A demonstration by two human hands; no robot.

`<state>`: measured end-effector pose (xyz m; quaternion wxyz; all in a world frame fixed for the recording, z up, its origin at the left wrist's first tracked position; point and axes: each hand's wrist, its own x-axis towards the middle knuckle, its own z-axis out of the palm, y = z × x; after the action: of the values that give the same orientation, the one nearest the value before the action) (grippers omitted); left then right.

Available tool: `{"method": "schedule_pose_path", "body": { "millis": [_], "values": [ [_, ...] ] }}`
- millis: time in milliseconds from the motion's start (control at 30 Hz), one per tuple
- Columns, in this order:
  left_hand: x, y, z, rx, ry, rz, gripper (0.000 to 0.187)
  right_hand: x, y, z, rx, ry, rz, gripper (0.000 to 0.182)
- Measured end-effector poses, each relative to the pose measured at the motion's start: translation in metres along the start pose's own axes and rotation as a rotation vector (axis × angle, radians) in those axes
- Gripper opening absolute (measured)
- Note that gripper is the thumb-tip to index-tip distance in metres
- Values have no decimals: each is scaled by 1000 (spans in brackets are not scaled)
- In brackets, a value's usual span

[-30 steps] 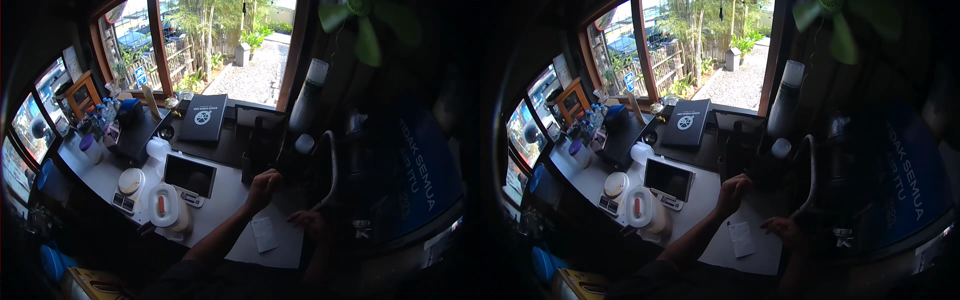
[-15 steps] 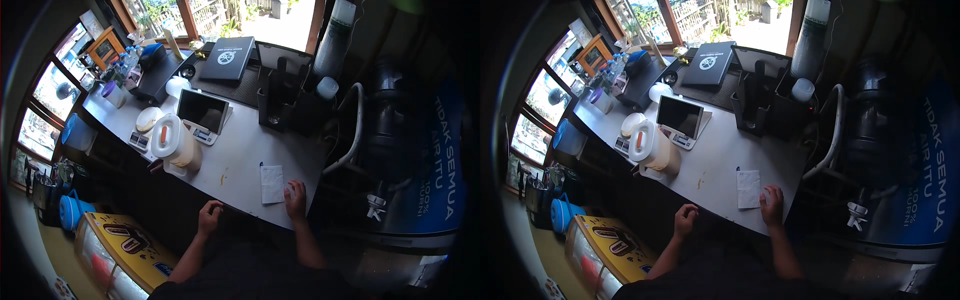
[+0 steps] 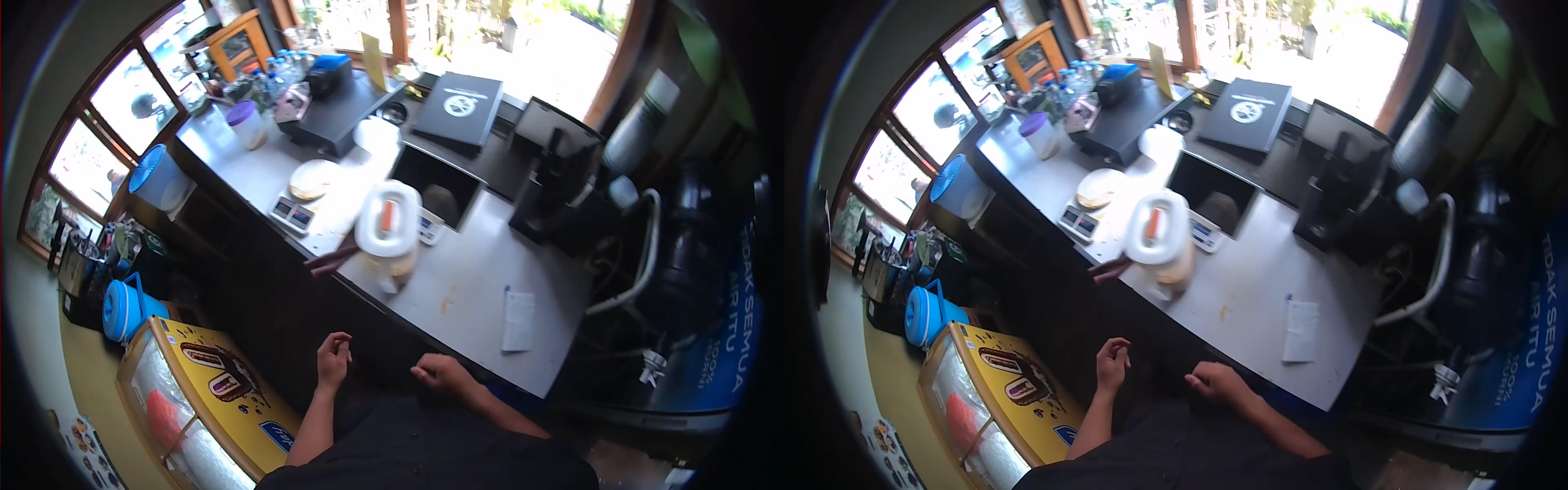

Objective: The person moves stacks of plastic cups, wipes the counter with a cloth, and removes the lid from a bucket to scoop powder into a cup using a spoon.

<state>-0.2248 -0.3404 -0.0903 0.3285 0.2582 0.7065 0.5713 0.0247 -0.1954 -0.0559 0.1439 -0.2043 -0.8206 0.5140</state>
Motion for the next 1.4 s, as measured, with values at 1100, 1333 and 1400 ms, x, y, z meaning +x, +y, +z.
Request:
{"method": "schedule_pose_path", "body": {
  "millis": [1100,1333,1400],
  "values": [
    [461,55,-438,167,-38,229,14,479,-54,26,-907,904,1012,33],
    [560,59,-515,99,111,203,14,623,-188,49,-273,302,802,28],
    [591,50,-536,85,139,188,15,668,-196,73,-245,146,756,31]
  ]
}}
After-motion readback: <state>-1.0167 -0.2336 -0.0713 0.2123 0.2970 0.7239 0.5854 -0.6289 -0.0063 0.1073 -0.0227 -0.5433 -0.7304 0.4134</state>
